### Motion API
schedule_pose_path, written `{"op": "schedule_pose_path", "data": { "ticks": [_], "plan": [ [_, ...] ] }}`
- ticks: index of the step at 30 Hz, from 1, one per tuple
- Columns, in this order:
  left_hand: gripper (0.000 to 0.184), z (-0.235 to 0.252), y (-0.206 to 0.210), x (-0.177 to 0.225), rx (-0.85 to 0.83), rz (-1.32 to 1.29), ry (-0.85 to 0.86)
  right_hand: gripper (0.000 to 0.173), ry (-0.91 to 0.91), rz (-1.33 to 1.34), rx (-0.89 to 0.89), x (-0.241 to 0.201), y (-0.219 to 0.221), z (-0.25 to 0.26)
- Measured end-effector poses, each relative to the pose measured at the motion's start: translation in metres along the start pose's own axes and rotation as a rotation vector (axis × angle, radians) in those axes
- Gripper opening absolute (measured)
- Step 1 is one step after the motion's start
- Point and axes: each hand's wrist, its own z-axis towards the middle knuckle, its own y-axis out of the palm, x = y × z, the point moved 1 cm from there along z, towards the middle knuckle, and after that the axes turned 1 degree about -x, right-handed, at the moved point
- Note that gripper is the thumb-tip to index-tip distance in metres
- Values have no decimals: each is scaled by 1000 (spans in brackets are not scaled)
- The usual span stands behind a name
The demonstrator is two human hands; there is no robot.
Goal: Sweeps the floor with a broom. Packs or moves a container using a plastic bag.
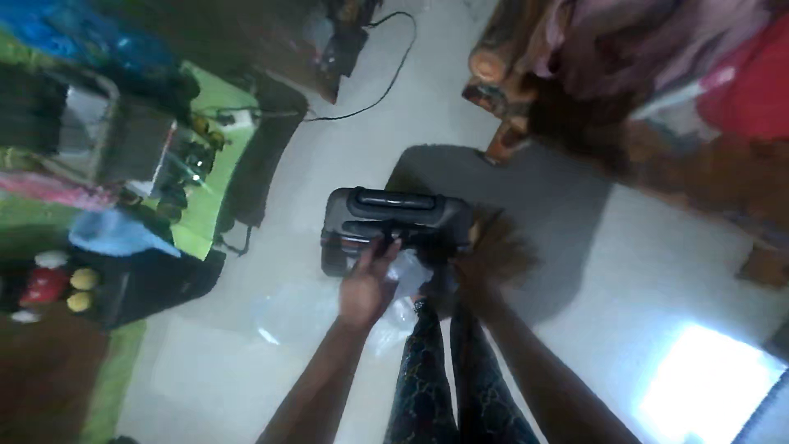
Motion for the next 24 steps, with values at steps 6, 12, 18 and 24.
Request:
{"op": "schedule_pose_path", "data": {
  "ticks": [6,12,18,24],
  "plan": [
    [62,68,-10,70,-349,334,-168,29,300,361,54,-10,8,-1],
    [50,64,-36,82,-421,550,-220,30,271,430,-42,6,9,-23],
    [45,-10,-67,60,-287,471,-220,27,155,672,88,22,-1,-84],
    [23,-83,-179,125,-284,-264,361,42,722,833,301,170,-29,-91]
  ]
}}
